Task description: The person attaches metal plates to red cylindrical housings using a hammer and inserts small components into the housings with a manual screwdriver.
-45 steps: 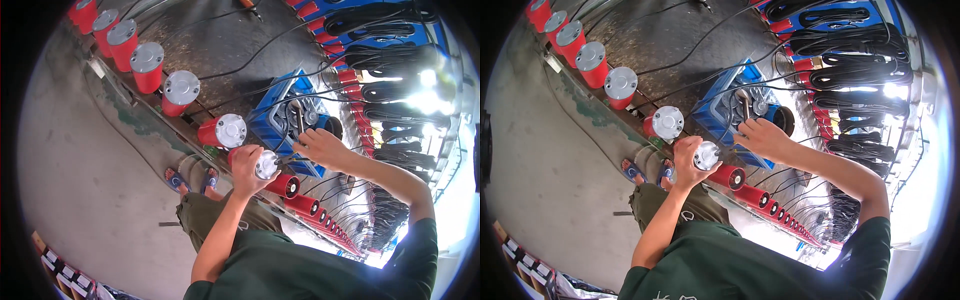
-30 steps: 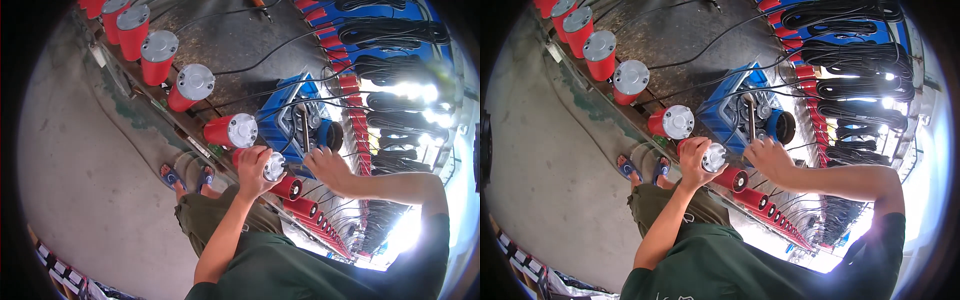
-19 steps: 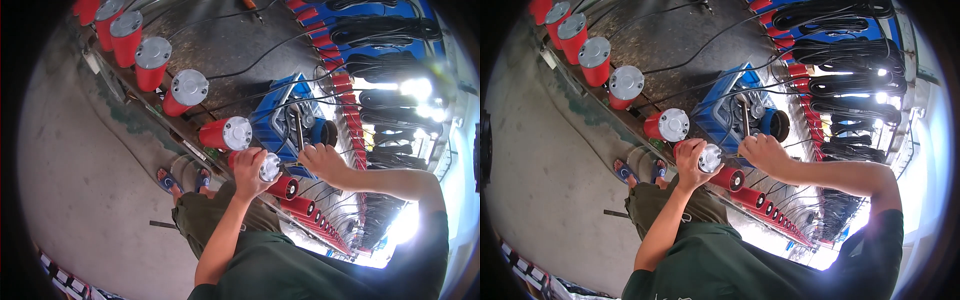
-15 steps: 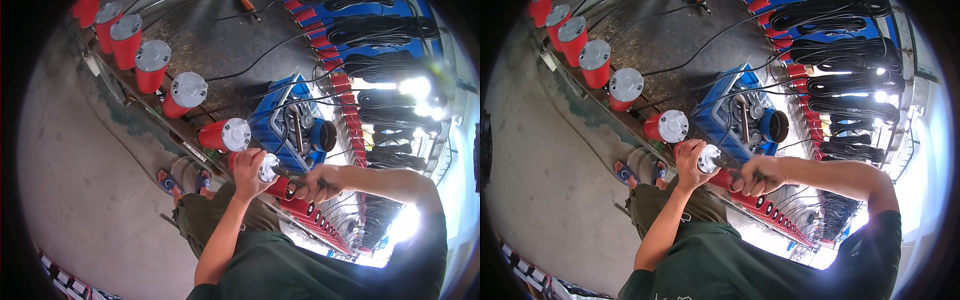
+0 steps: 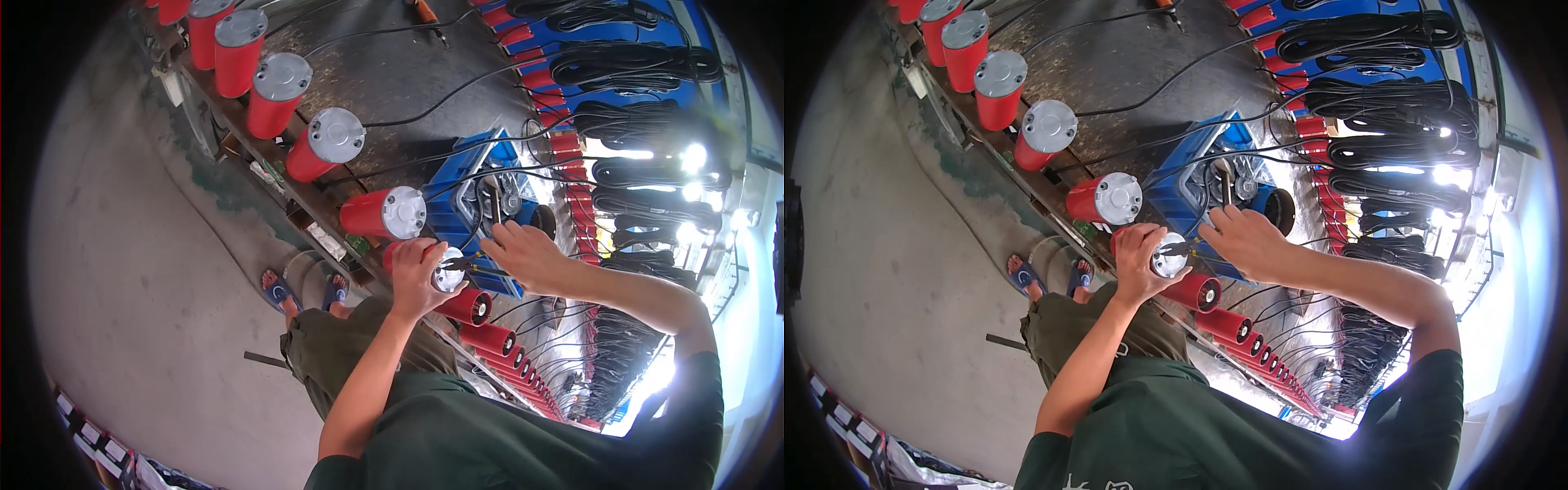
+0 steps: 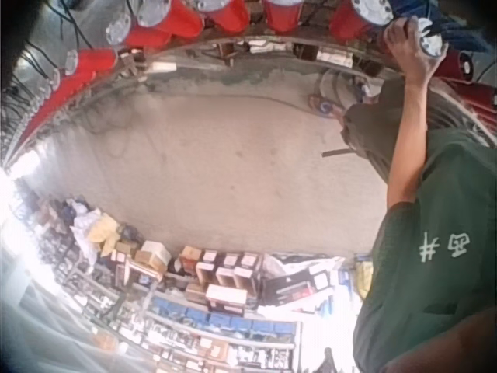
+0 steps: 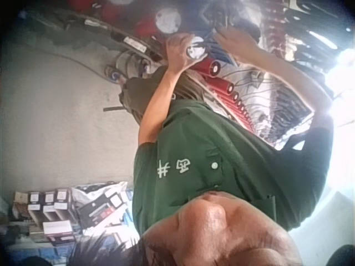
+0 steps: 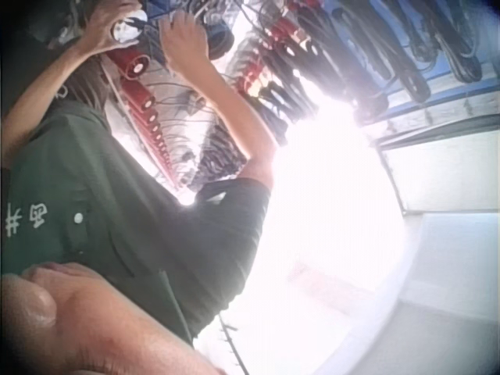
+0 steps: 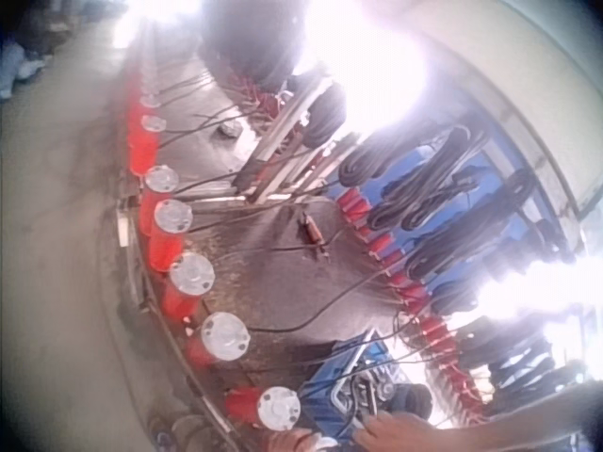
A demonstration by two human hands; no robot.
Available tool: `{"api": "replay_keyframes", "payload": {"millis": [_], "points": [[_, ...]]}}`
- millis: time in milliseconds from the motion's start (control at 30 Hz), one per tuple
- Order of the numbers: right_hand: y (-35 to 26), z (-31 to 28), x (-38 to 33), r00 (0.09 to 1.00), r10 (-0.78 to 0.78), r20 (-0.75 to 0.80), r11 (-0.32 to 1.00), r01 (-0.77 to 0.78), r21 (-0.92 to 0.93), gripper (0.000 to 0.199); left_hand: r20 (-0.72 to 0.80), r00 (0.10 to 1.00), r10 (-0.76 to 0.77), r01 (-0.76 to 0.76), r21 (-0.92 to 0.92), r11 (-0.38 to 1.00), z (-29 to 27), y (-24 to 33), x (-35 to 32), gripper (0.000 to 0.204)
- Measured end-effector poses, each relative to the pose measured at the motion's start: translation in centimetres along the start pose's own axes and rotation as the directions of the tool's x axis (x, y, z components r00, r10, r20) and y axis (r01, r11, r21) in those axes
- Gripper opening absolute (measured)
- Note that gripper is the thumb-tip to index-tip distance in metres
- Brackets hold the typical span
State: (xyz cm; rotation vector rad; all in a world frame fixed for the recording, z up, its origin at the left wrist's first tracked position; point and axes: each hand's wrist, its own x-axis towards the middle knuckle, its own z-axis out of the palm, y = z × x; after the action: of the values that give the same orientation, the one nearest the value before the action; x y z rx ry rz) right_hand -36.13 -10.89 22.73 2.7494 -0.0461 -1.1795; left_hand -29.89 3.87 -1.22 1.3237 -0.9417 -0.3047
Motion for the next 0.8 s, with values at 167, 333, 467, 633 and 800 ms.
{"api": "replay_keyframes", "payload": {"millis": [167, 333, 467, 633, 800], "points": [[0.4, -1.2, 0.7, 0.99, -0.116, -0.081, 0.95, 0.087, -0.298, 0.043, -0.013, 1.0, 0.001, -0.001, -0.003, 1.0, 0.0, 0.0, 0.1, 0.083], [0.1, -2.3, 1.7, 0.982, -0.173, -0.071, 0.926, 0.137, -0.352, 0.041, -0.02, 1.0, 0.0, 0.0, -0.02, 1.0, -0.1, 0.0, 0.0, 0.083], [-0.7, -3.1, 1.8, 0.992, -0.096, 0.084, 0.956, 0.115, -0.269, 0.039, -0.041, 0.999, -0.002, 0.001, -0.03, 1.0, -0.1, 0.1, 0.0, 0.085], [-2.7, -4.1, 1.0, 0.808, -0.018, 0.589, 0.776, -0.36, 0.517, 0.032, 0.0, 1.0, -0.02, 0.02, -0.051, 0.998, -0.3, -0.1, -0.2, 0.088], [-4.8, -3.7, 0.6, 0.856, 0.171, 0.489, 0.9, -0.338, 0.276, 0.039, 0.004, 1.0, -0.028, 0.028, -0.058, 0.998, -0.3, -0.1, -0.4, 0.087]]}}
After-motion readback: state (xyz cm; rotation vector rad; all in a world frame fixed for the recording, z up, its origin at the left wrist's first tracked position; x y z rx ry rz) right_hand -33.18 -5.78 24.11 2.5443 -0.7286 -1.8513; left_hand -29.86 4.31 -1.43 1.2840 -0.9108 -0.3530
